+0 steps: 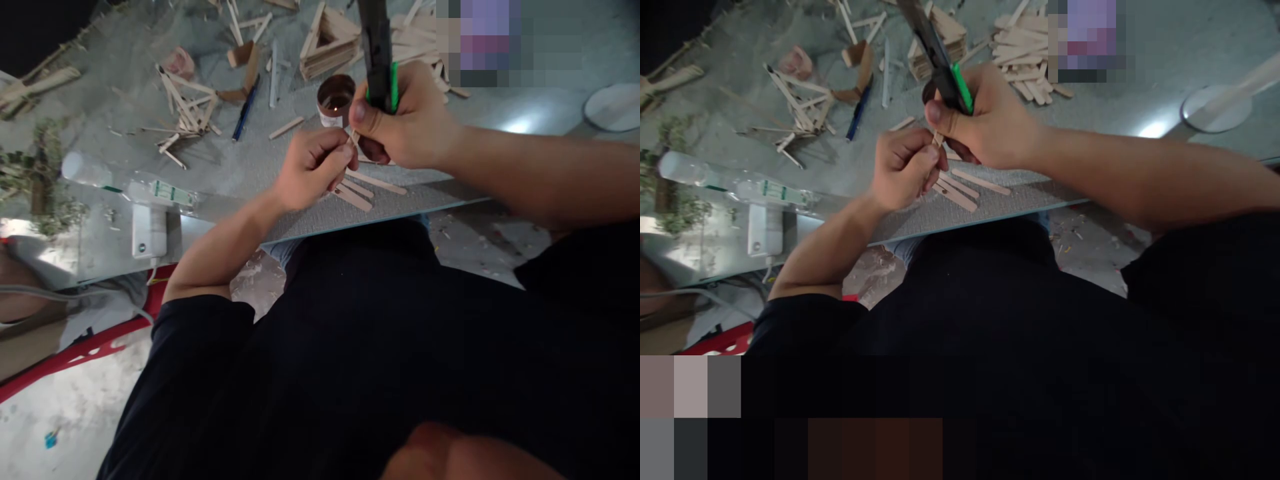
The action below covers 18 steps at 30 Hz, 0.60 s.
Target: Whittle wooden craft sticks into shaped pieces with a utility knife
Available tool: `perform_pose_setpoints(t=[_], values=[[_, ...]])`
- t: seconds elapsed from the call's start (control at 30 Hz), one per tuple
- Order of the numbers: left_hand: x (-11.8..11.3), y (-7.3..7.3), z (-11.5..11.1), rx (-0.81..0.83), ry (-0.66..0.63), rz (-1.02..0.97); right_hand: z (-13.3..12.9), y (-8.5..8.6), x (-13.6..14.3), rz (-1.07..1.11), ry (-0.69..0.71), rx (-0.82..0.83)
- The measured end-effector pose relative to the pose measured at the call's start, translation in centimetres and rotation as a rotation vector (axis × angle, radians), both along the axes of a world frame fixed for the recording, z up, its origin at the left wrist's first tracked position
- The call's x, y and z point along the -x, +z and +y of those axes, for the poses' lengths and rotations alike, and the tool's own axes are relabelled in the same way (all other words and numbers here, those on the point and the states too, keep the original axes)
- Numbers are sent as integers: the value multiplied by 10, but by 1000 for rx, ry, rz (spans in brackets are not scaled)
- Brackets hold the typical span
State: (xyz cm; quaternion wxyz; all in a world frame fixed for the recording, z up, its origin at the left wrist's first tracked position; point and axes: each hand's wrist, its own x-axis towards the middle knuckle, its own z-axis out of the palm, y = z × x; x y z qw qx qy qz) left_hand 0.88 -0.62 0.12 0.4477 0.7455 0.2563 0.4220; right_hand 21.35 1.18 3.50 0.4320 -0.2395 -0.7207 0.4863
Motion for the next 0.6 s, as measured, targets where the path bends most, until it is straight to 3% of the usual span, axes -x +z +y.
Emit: perform_pose_setpoints(t=[0.17,0.33,0.43,0.6], values=[[8,-2,13,-140,92,91,8,1,-15,-68,-22,-254],[7,7,5,-262,217,214,17,-1,-28,-240,-51,-435],[6,7,1,-328,243,279,20,-2,-28,-310,-82,-457],[10,-7,8,-379,168,346,16,-2,-26,-351,-75,-447]])
